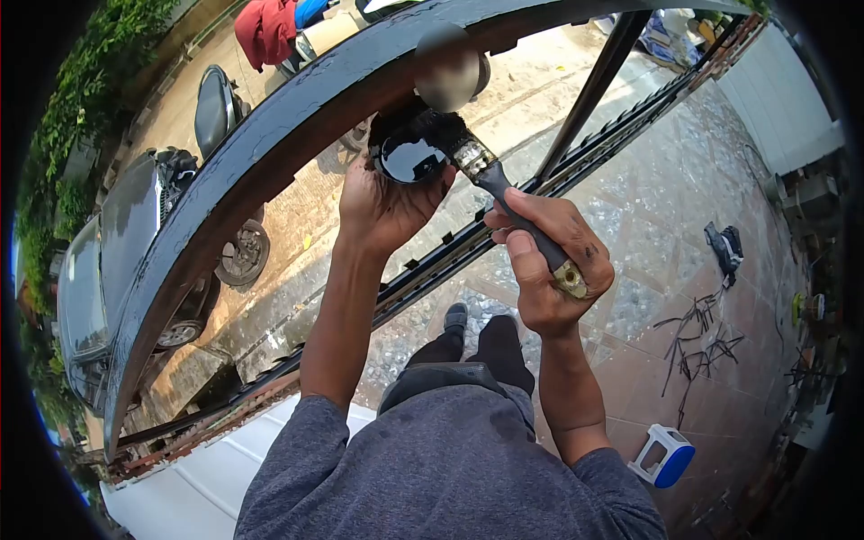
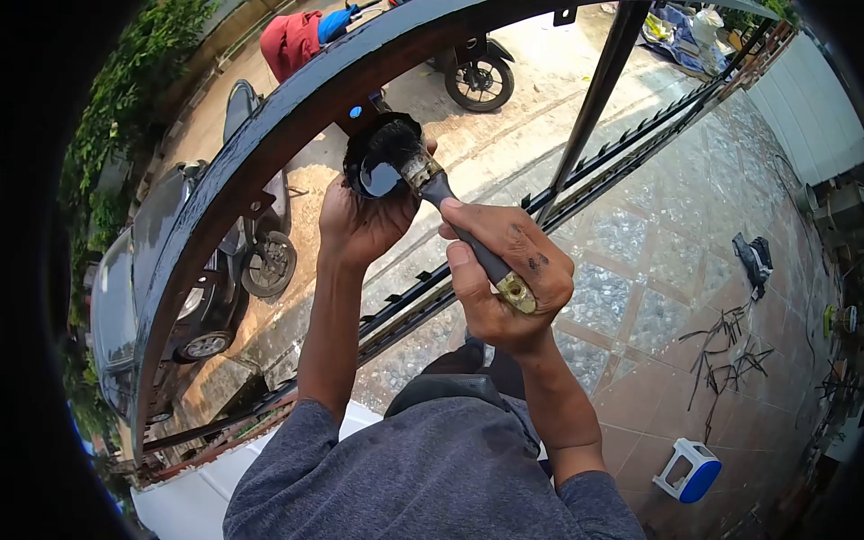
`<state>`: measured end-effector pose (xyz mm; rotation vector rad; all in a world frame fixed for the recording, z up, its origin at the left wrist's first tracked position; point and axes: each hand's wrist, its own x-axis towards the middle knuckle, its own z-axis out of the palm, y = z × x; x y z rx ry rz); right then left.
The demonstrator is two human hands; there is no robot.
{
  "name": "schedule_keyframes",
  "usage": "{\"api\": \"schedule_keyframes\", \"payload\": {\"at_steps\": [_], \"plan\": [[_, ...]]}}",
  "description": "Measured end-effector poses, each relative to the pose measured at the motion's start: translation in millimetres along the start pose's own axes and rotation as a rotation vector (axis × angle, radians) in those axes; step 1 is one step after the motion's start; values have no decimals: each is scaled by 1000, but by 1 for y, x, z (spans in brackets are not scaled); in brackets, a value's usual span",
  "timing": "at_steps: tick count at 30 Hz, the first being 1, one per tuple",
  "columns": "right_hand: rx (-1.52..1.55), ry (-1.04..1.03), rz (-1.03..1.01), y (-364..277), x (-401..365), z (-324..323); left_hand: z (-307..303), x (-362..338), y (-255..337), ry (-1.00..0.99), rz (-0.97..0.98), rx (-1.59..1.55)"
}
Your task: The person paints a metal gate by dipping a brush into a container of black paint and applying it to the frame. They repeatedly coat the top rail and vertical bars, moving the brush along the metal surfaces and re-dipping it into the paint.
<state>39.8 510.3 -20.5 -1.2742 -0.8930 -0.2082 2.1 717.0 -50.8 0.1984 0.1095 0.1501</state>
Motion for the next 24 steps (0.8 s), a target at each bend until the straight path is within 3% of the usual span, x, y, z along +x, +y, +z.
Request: {"api": "schedule_keyframes", "payload": {"at_steps": [1, 2, 5, 7, 9, 12, 14, 18, 22, 24], "plan": [[44, 49, 22, 6, 1, 3, -1, 3, 4, -14, -2, 3], [47, 57, -3, 15, -1, 3, -6, 4, 7, -149, 0, -3], [140, 60, -22, 26, -2, 8, -7, 4, 19, -164, -46, 21], [202, 65, -47, 33, 0, 16, 7, -2, 21, 35, 42, 144], [268, 72, -66, 39, 0, 26, 17, -2, 24, -77, -57, 86], [317, 140, -149, 61, 5, 45, 10, -7, 18, -115, 62, 188], [338, 186, -150, 74, 1, 52, 14, -6, 23, -75, 3, 81], [378, 205, -24, 64, -13, 47, 11, 1, 29, -211, -189, 34], [335, 213, -175, 64, 1, 58, 16, 0, 31, -199, -182, 89], [325, 216, -153, 71, -3, 60, 18, 1, 32, -203, -169, 136]]}}
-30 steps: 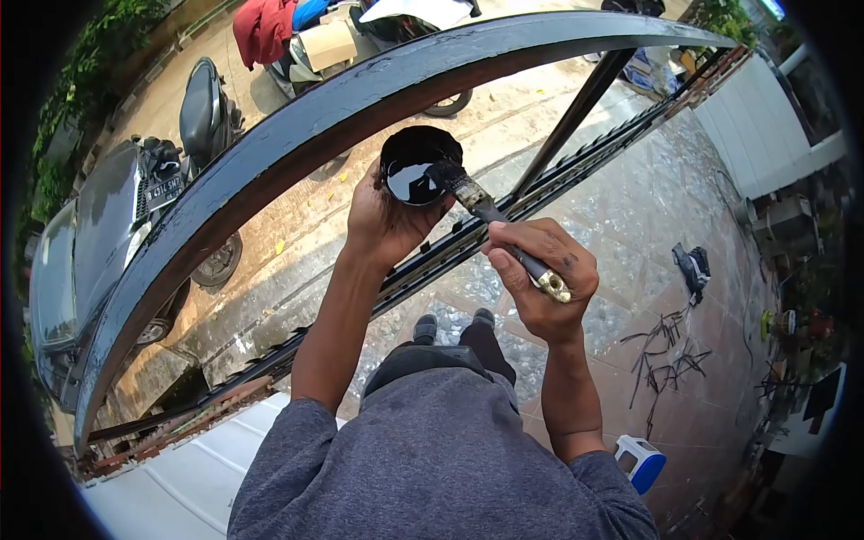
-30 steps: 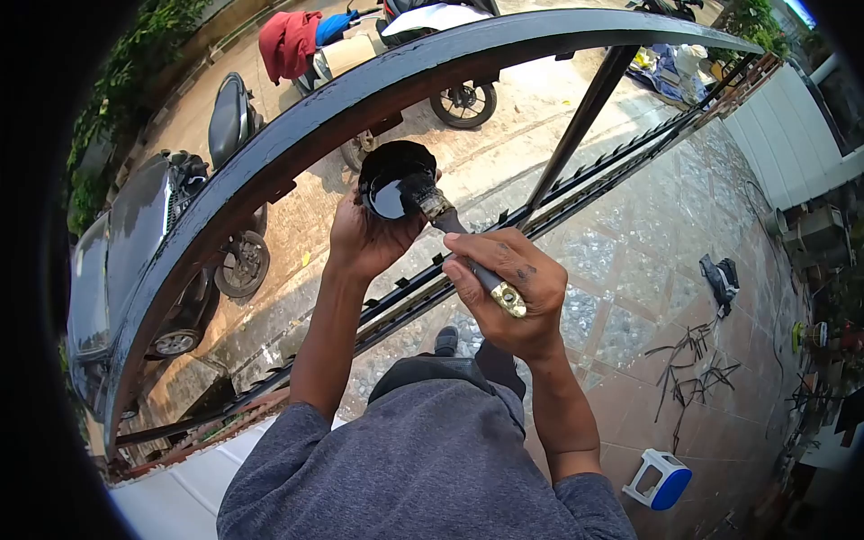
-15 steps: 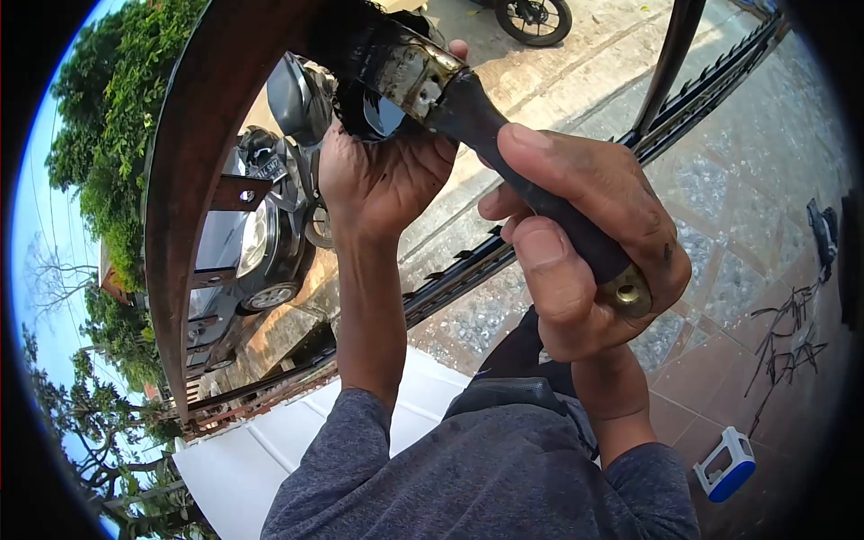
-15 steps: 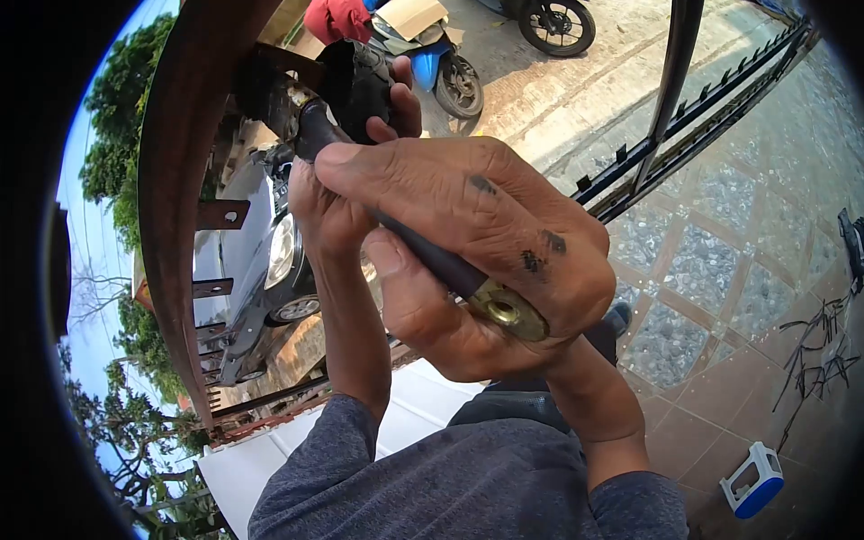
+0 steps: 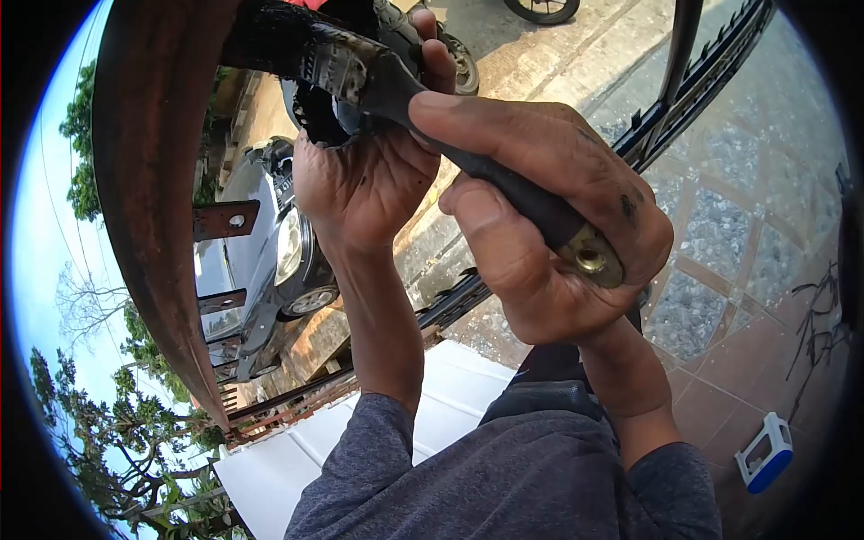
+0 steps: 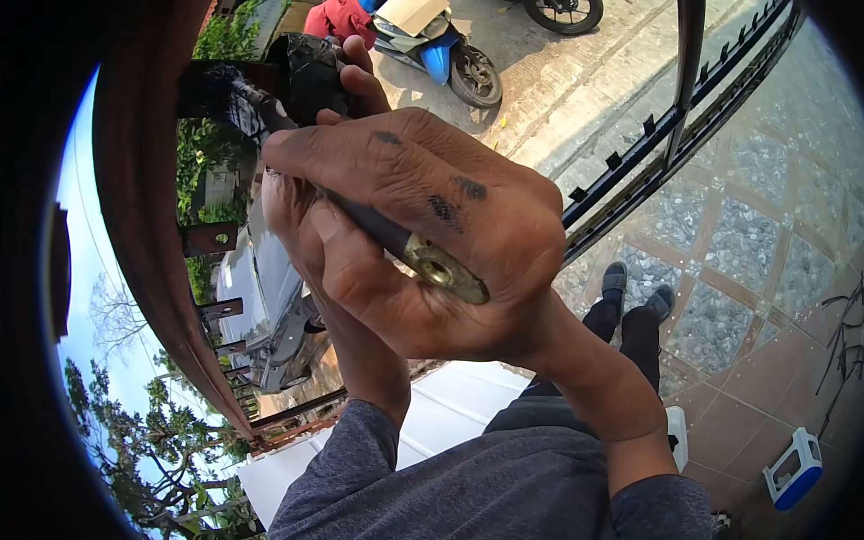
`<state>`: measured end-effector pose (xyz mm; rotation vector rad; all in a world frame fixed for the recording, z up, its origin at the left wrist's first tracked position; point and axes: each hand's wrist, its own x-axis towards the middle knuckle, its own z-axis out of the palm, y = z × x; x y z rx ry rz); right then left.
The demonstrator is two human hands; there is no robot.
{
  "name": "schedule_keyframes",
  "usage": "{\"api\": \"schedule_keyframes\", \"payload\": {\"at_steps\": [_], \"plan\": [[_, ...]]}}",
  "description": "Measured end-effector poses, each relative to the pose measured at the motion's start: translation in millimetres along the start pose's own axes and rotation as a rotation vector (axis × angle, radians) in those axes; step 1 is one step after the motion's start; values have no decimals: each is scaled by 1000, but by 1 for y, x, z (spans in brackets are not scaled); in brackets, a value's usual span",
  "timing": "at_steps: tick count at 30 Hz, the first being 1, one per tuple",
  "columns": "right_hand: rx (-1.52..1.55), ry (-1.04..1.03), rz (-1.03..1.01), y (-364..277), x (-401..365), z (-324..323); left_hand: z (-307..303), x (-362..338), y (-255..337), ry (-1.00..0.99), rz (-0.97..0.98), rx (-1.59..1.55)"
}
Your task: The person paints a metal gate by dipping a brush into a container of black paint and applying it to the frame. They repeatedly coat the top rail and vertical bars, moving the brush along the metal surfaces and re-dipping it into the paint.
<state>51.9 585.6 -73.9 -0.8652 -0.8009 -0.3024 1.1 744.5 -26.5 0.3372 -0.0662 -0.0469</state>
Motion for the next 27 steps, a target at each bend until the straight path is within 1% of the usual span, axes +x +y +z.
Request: {"api": "schedule_keyframes", "payload": {"at_steps": [1, 2, 5, 8, 10, 13, 14, 17, 18, 19, 21, 24, 27], "plan": [[-6, 3, 10, 3, -3, -1, -1, 0, 1, 6, 12, 29], [17, 13, 146, -7, -10, -7, 0, 0, 2, 6, 18, 64], [44, 40, 270, -21, -12, -11, -15, -6, 1, 183, 133, 131], [36, 46, 254, -17, -10, -4, -14, -11, -9, 282, 186, 123], [19, 45, 242, -16, -7, -2, -12, -7, -8, 284, 139, 48], [-78, -1, 327, -33, -2, -19, -21, -4, -9, 215, 151, 36], [-128, -11, 329, -40, -1, -25, -28, -6, -10, 290, 198, 57], [-284, -82, 260, -56, 16, -33, -24, -4, -19, 281, 227, 39], [-332, -141, 204, -58, 24, -32, -22, -2, -22, 325, 214, 112], [-373, -202, 134, -55, 34, -29, -31, -5, -21, 224, 194, 96], [-443, -315, -16, -50, 54, -25, -39, -4, -28, 170, 238, 116], [-467, -409, 58, -49, 63, -15, -27, 0, -33, 312, 256, 56], [-512, -479, 125, -47, 66, -10, -24, 0, -35, 305, 283, 57]]}}
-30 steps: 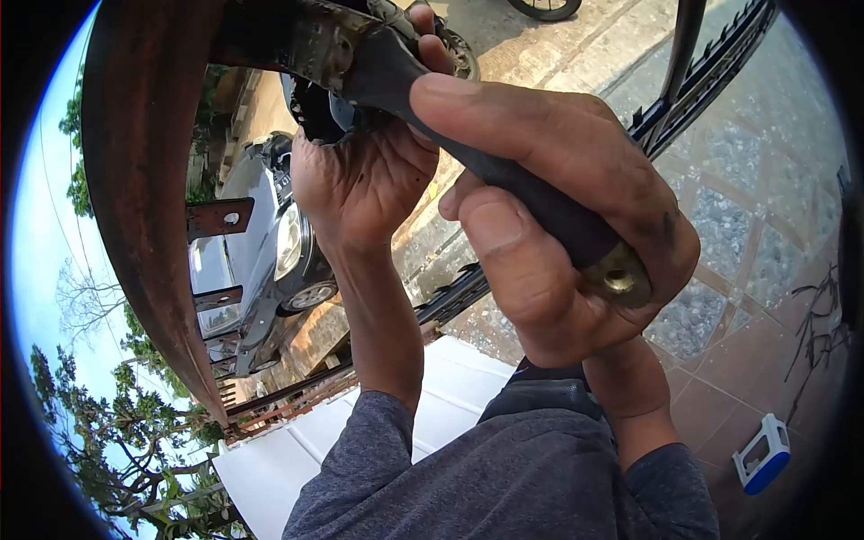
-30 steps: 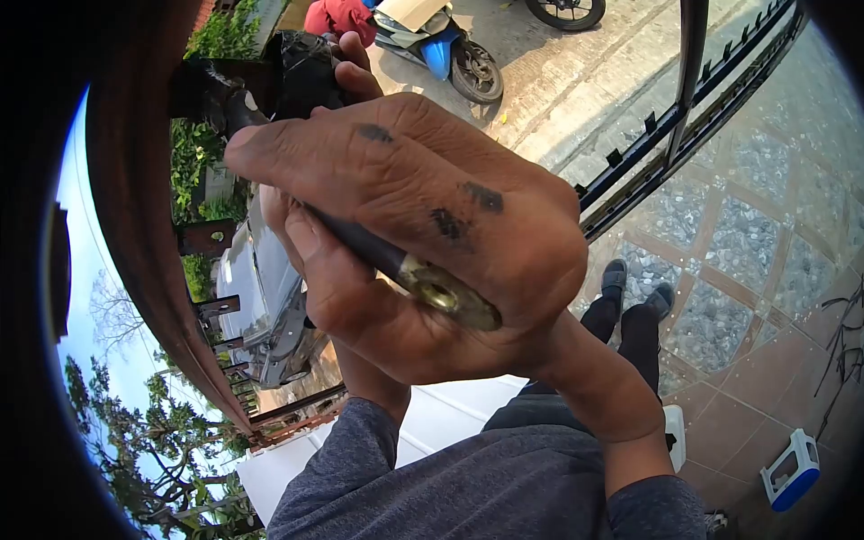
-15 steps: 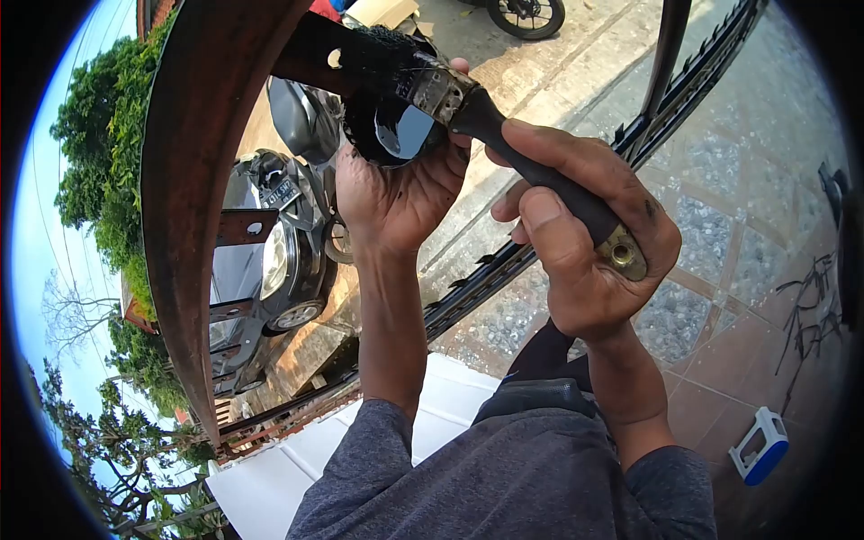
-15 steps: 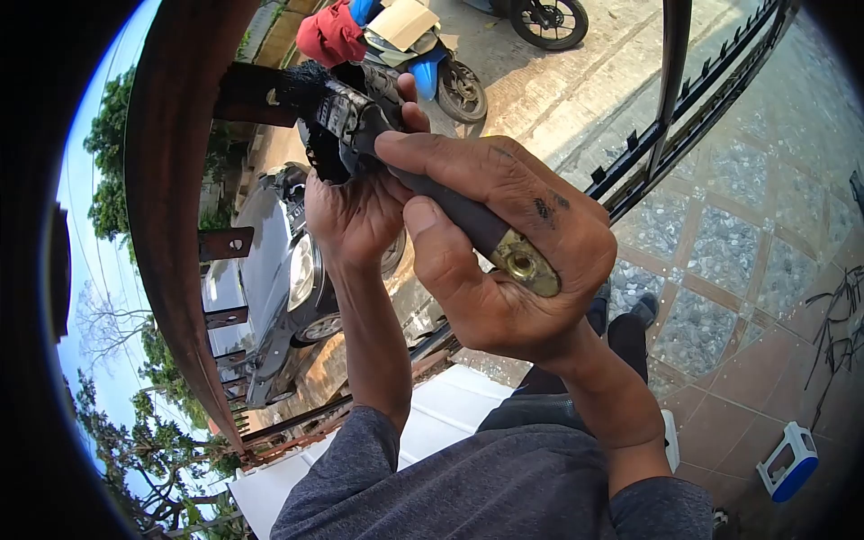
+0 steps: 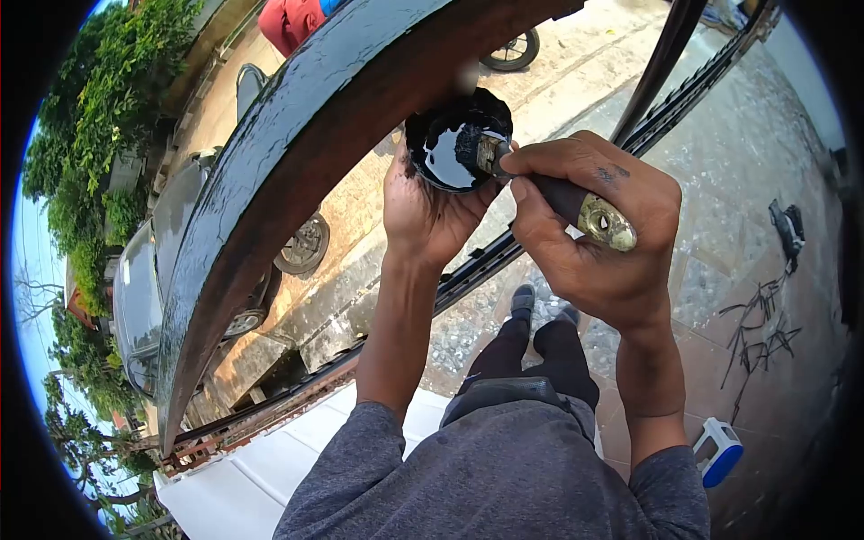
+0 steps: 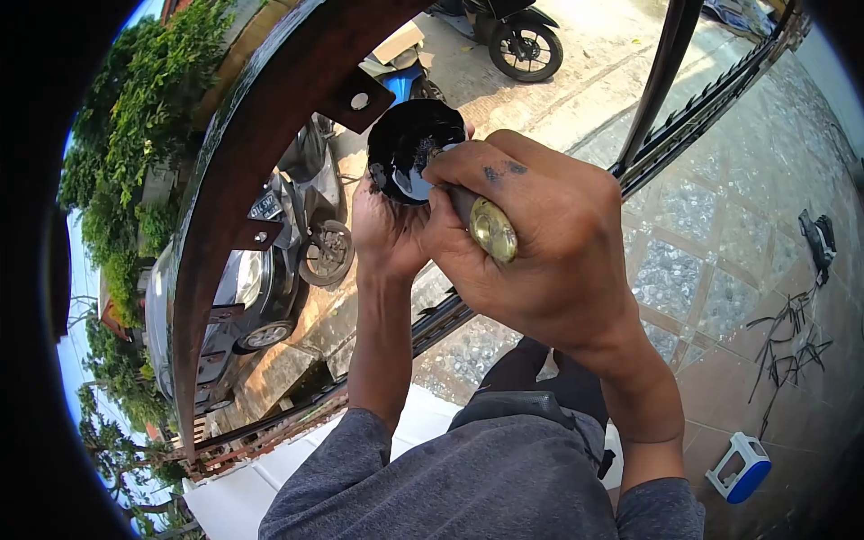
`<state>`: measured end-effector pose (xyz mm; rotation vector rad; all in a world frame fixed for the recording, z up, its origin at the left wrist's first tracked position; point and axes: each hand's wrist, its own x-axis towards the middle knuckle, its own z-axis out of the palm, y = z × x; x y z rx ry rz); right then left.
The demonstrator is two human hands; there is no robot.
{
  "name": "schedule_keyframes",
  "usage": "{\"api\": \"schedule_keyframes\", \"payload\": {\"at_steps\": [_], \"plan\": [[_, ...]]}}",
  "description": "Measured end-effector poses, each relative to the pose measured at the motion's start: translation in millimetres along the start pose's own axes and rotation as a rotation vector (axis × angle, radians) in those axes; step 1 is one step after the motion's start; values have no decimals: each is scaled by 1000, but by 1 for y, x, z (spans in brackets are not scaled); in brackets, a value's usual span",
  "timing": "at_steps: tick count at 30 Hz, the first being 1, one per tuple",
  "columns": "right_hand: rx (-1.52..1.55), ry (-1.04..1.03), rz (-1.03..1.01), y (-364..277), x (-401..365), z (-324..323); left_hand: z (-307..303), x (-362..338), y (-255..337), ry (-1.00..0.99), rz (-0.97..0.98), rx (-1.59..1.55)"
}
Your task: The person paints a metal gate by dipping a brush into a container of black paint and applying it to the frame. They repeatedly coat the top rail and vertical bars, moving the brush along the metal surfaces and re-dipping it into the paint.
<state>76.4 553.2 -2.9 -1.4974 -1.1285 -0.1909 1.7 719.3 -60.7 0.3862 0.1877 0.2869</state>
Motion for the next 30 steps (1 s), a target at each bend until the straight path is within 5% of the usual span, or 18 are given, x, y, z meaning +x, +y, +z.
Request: {"api": "schedule_keyframes", "payload": {"at_steps": [4, 10, 22, 30], "plan": [[-2, 17, 1, -5, -1, -4, -5, 1, 4, -56, -64, -109], [19, -2, 121, -4, -12, -1, -4, -1, 2, 39, -43, 131], [44, -20, 101, -12, -18, -20, 3, 6, 12, -112, -191, -175], [238, 244, 53, 11, -39, -12, 18, 5, 13, -172, -171, -89]]}}
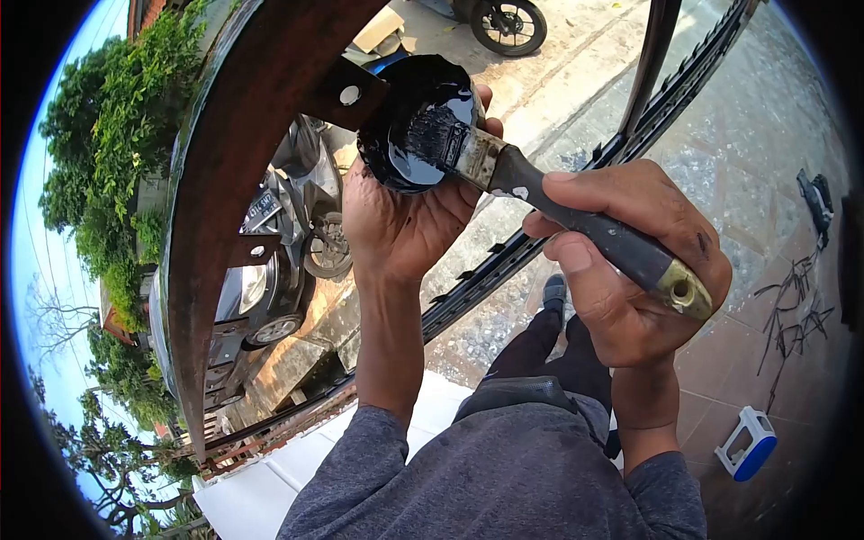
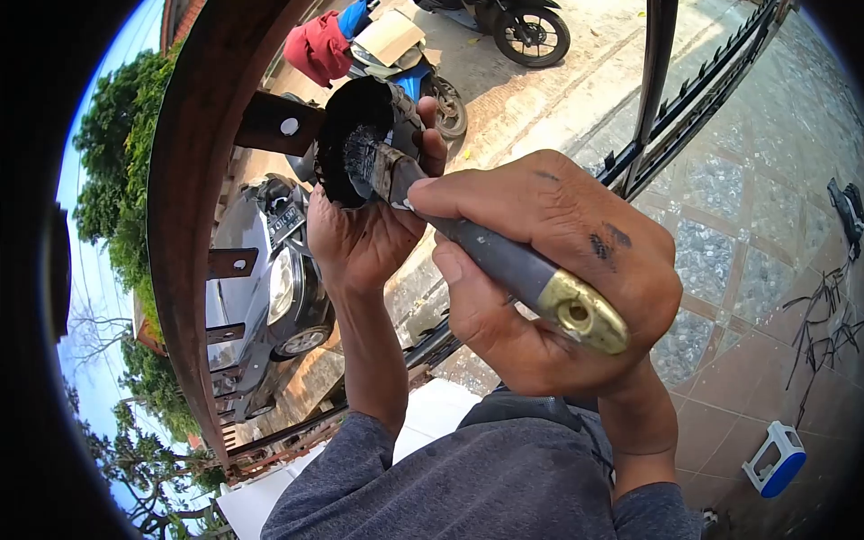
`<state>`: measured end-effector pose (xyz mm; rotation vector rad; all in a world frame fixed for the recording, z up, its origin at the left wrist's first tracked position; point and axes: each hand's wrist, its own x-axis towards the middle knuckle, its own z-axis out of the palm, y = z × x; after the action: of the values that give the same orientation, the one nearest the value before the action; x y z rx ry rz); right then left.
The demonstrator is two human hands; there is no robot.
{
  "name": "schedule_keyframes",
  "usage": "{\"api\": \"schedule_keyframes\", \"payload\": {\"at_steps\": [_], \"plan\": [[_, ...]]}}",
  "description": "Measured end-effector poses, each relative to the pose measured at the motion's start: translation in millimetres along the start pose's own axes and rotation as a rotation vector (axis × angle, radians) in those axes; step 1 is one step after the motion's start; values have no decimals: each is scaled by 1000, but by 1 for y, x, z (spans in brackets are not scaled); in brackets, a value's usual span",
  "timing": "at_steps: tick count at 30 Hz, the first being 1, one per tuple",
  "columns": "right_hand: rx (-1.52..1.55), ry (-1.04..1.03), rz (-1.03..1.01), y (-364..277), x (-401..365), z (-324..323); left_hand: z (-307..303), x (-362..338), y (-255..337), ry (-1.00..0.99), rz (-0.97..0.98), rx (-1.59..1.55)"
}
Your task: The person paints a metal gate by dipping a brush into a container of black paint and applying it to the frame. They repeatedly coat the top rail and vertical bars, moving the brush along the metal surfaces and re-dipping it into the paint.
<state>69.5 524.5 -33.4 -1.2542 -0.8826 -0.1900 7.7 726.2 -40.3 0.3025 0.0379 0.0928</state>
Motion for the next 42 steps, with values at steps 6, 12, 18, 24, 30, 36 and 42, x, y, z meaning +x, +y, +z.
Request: {"api": "schedule_keyframes", "payload": {"at_steps": [6, 12, 18, 24, 30, 36, 42], "plan": [[158, 50, 172, -6, 2, -5, 9, -5, 4, -5, 3, 105], [333, -32, 80, 22, 26, 3, 19, -11, 6, -133, -8, 85], [392, -60, 48, 38, 14, 0, 22, -9, 6, -87, -6, 87], [497, -13, -63, 43, 15, 20, 6, -12, 10, -85, -26, 33], [569, 90, 33, 32, 1, 32, -2, -11, 6, -43, 0, 22], [601, 164, 192, 32, -28, 42, -8, 0, 12, -23, -52, 4], [680, 225, 250, 22, -18, 47, -12, -3, 11, 107, 49, 162]]}}
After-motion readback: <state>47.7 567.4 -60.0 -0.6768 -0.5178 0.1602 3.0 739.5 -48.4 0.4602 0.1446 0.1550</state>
